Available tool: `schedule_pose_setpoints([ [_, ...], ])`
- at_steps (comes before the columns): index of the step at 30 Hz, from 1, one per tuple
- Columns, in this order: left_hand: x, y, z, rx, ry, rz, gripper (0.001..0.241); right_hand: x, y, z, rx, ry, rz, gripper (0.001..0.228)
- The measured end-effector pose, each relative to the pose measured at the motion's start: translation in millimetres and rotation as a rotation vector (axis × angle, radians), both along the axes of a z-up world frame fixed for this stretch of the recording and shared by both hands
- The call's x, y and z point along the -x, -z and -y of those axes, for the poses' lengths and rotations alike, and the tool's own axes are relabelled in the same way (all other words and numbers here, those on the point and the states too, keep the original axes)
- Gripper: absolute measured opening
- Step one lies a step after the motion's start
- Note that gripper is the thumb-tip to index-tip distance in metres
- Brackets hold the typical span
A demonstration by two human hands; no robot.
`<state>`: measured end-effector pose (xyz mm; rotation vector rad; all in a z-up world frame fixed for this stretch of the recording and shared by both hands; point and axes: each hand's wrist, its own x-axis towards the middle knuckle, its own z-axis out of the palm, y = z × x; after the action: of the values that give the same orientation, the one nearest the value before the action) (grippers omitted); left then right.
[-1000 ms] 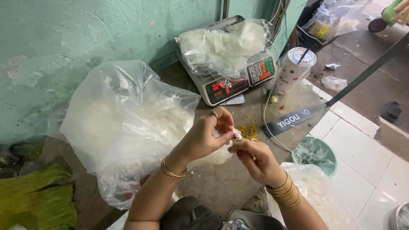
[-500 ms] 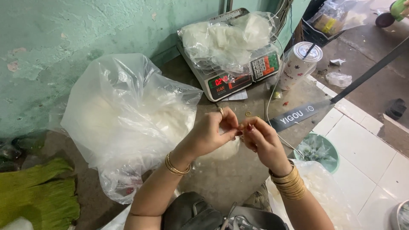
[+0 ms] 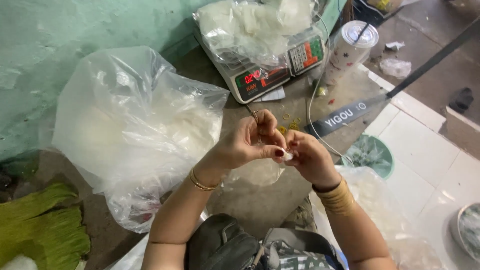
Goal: The person portion-weighs white food material on a scale, ties individual bags with rubber bands, and then organizes several bags into a larger plastic bag.
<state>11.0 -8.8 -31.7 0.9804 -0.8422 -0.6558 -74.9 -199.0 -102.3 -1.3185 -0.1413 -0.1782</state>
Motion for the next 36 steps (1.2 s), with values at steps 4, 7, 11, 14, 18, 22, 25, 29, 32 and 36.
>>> schedule_pose_setpoints([
  [4,7.8,-22.5,-2.9,-0.364,-0.227,0.511,0.028,9.6,-21.8,-9.6,-0.267,-0.015,-0.218,0.015],
  [7,11.6,-10.4,3.2,-0.442,-0.440,0.648,0.026,17.3,-50.4,-31.2,0.491,0.365,0.231,0.013],
  [11,13.2,-17.6,0.9,-0.391,-0.664,0.642,0.022,25.6,-49.9,-32.9,0.704,0.576,0.485,0.031],
  [14,15.0,-21.3,-8.5,-0.070,-0.216,0.174,0.021,36.7,-31.8,-10.2,0.886,0.435,0.422,0.098],
  [18,28.7,-14.9,5.6,-0.018,-0.028,0.157,0.023,58.5,-15.3,29.2,0.599,-0.156,0.285,0.081],
  [22,23.5,-22.0,-11.5,-0.126,-0.207,0.217,0.036,112.9,-3.2,105.2,0.718,0.150,-0.186,0.057],
  [25,0.1,-7.5,-48.4,-0.101,-0.267,0.175,0.040,156.6,30.0,166.5,0.757,0.378,-0.695,0.053],
  [29,-9.7,-2.8,-75.0,-0.072,-0.362,0.121,0.048,210.4,109.6,212.7,0.729,0.479,-1.097,0.059],
  [32,-7.1,-23.4,-67.6,-0.010,-0.432,0.093,0.057,214.5,162.8,235.5,1.161,0.671,-1.276,0.108],
  [36,-3.6,-50.0,-60.3,-0.042,-0.598,0.179,0.038,138.3,131.1,196.7,1.028,0.818,-0.474,0.049],
])
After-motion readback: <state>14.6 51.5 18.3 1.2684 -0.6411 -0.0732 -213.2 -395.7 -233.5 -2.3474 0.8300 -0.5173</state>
